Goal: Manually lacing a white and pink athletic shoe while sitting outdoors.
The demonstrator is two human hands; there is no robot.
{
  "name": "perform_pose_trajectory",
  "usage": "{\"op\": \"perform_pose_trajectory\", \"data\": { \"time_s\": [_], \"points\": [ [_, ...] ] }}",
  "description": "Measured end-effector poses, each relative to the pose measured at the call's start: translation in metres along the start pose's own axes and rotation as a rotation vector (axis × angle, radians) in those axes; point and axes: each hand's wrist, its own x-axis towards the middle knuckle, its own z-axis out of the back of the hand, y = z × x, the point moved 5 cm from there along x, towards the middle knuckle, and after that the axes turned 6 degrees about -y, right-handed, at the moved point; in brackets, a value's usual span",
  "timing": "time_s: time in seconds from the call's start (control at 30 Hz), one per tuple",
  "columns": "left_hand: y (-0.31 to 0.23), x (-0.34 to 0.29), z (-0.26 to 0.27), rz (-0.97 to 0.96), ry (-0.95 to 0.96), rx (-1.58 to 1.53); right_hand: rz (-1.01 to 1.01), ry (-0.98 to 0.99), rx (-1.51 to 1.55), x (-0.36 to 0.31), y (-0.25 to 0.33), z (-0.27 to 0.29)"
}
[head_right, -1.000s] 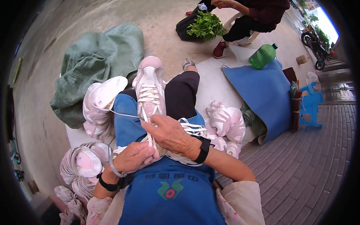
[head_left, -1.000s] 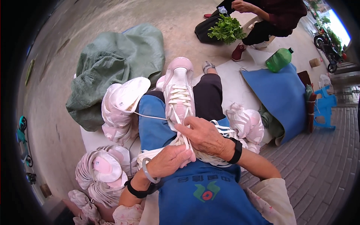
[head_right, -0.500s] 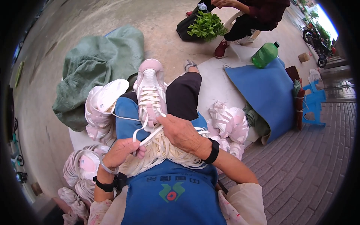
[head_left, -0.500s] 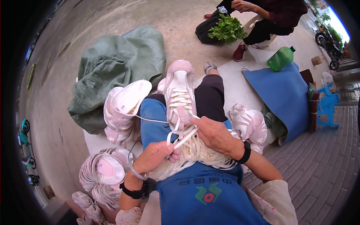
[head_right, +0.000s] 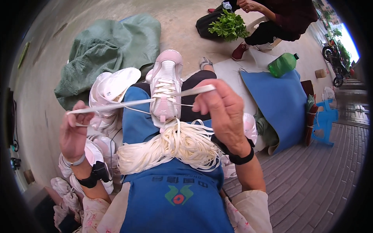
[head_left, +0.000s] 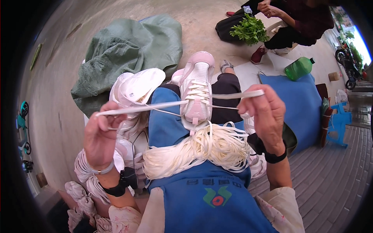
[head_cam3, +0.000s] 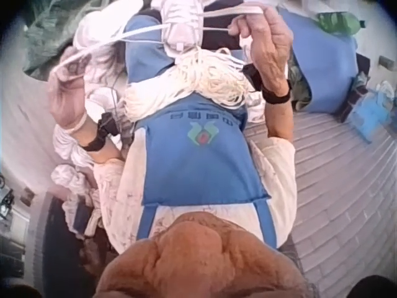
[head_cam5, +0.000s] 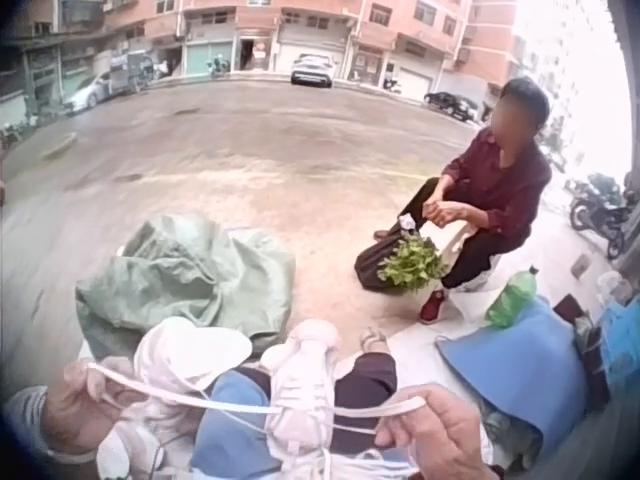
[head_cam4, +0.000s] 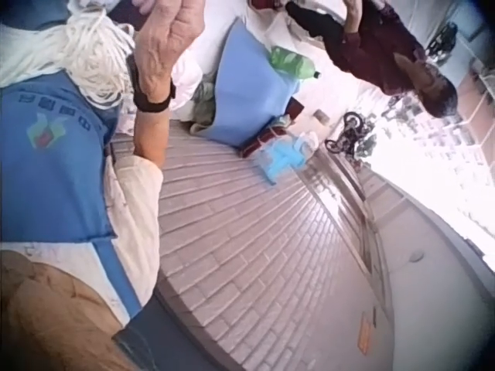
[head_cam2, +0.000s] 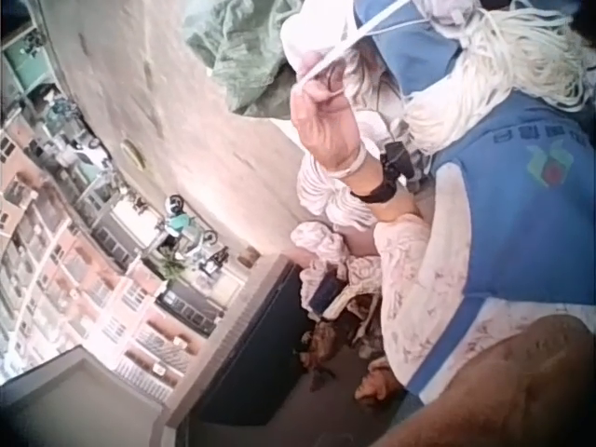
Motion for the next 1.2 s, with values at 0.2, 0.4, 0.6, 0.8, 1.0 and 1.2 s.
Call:
{"op": "perform_pose_trajectory", "data": {
  "time_s": [0.2,0.4,0.6,0.8,1.0,1.2],
  "points": [
    [-0.019,-0.001,-0.002,-0.179,-0.019,0.112,0.009,0.018,0.081,0.006,0.022,-0.012],
    [0.075,-0.007,-0.073,0.083,0.106,0.577,0.023,0.283,0.079,-0.008,0.038,-0.069],
    [0.1,-0.017,-0.097,-0.275,0.297,0.896,0.563,0.581,-0.165,-0.043,0.032,-0.117],
    [0.1,-0.021,-0.091,-0.046,0.038,0.985,0.5,0.593,-0.132,-0.052,0.03,-0.126],
    [0.082,-0.032,-0.092,-0.028,0.217,0.909,0.672,0.416,-0.092,-0.067,0.029,-0.138],
    [0.031,-0.028,-0.078,-0.146,-0.105,0.428,0.566,0.299,-0.357,-0.06,0.012,-0.081]
  ]
}}
